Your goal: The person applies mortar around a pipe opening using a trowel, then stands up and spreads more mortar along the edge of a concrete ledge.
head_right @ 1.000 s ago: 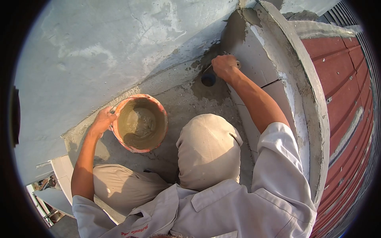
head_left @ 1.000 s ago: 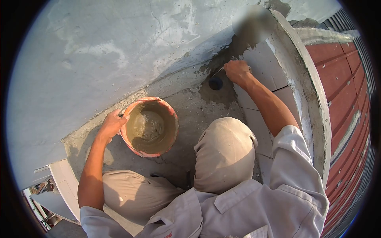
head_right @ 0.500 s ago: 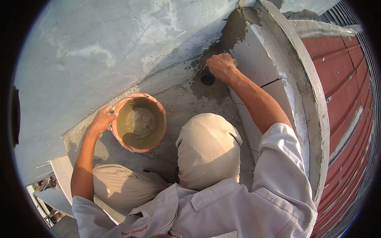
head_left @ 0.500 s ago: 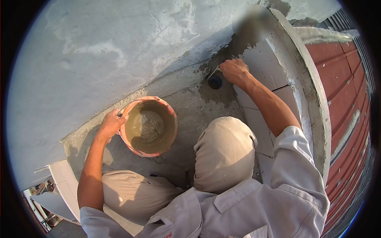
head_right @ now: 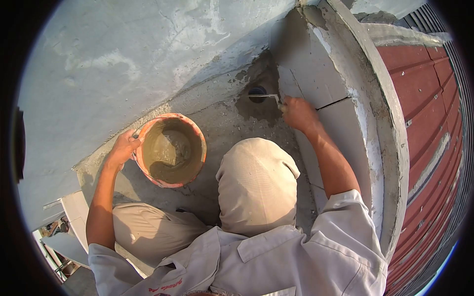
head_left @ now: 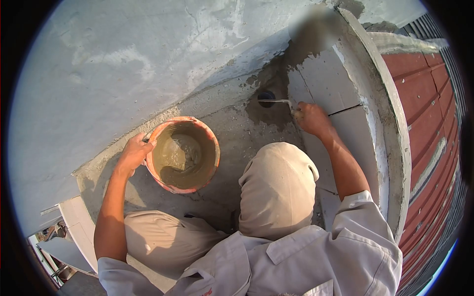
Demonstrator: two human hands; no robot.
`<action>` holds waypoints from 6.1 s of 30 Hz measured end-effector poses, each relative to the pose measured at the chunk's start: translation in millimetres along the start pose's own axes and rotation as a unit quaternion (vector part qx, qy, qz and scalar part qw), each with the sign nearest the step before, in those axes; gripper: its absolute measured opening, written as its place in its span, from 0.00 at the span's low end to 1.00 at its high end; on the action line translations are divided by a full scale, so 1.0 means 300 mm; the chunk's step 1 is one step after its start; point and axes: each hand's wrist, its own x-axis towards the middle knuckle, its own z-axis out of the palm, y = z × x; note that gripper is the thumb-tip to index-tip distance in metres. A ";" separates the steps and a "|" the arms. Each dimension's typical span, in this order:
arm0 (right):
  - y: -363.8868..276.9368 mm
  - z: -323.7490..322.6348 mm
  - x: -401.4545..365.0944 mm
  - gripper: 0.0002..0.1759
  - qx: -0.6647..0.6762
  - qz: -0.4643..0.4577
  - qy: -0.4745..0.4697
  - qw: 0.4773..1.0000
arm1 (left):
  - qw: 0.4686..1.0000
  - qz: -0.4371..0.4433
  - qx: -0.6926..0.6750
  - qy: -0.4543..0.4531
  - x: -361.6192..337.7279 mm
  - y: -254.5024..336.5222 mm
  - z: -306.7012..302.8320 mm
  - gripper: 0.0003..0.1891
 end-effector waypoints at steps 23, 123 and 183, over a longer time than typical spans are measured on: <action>0.280 0.603 -0.276 0.20 0.392 0.173 -0.098 0.898 | 1.000 -0.003 -0.003 0.021 0.021 -0.028 -0.001 0.45; 0.104 0.666 -0.351 0.24 0.380 0.214 0.038 0.899 | 0.994 0.024 -0.075 -0.072 -0.032 0.064 0.074 0.12; 0.159 0.647 -0.310 0.20 0.392 0.175 -0.025 0.903 | 0.995 0.025 -0.087 -0.046 0.006 0.012 0.069 0.12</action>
